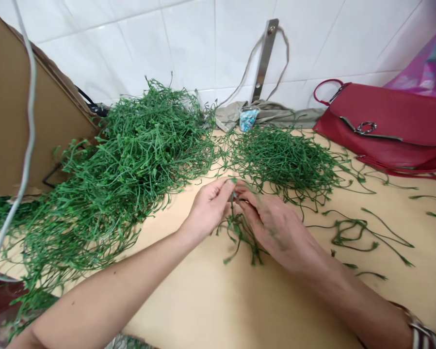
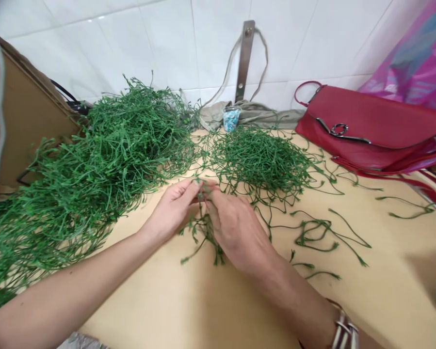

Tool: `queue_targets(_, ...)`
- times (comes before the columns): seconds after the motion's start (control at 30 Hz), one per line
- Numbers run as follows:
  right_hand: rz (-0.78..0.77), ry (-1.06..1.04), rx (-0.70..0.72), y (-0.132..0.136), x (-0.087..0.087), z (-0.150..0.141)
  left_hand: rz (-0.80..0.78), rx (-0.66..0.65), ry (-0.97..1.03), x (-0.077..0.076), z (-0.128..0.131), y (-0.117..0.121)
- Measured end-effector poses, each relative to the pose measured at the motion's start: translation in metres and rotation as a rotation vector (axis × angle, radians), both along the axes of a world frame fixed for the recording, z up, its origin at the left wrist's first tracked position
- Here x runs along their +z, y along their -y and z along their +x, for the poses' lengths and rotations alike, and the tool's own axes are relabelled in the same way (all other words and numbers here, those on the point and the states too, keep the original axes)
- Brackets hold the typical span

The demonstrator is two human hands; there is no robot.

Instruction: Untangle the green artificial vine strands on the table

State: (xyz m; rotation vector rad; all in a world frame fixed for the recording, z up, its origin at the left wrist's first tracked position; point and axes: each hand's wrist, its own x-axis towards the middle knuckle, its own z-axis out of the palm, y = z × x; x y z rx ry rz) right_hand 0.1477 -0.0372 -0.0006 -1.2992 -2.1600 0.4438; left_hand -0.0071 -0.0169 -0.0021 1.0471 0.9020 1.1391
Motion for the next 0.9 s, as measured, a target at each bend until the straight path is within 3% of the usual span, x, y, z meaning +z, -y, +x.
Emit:
queue_targets(0.13, -0.070, 0.008, 0.029, 0.004, 0.007, -0.001, -0.246, 0.046, 0.316, 0.010, -0.003, -0.003)
queue_targets(0.23, -0.163, -0.037, 0.188, 0.009, 0.019, -0.001, -0.370, -0.066, 0.444, 0.017, -0.009, -0.002)
queue_targets(0.4, -0.371, -0.084, 0.524, 0.013, 0.027, 0.006, -0.332, -0.586, 0.146, 0.026, -0.019, 0.002)
queue_targets(0.53, -0.469, -0.091, 0.692, 0.010, 0.026, 0.010, -0.264, -0.776, -0.041, 0.033, -0.023, 0.008)
queue_targets(0.63, -0.476, -0.058, 0.716, 0.008, 0.030, 0.011, -0.189, -0.753, -0.116, 0.037, -0.021, 0.011)
queue_targets(0.73, -0.466, 0.054, 0.597, 0.005, 0.031, 0.014, -0.079, -0.648, -0.223, 0.039, -0.017, 0.013)
queue_targets(0.9, -0.209, 0.192, 0.413, 0.007, 0.020, 0.016, 0.049, -0.467, -0.401, 0.035, -0.015, 0.012)
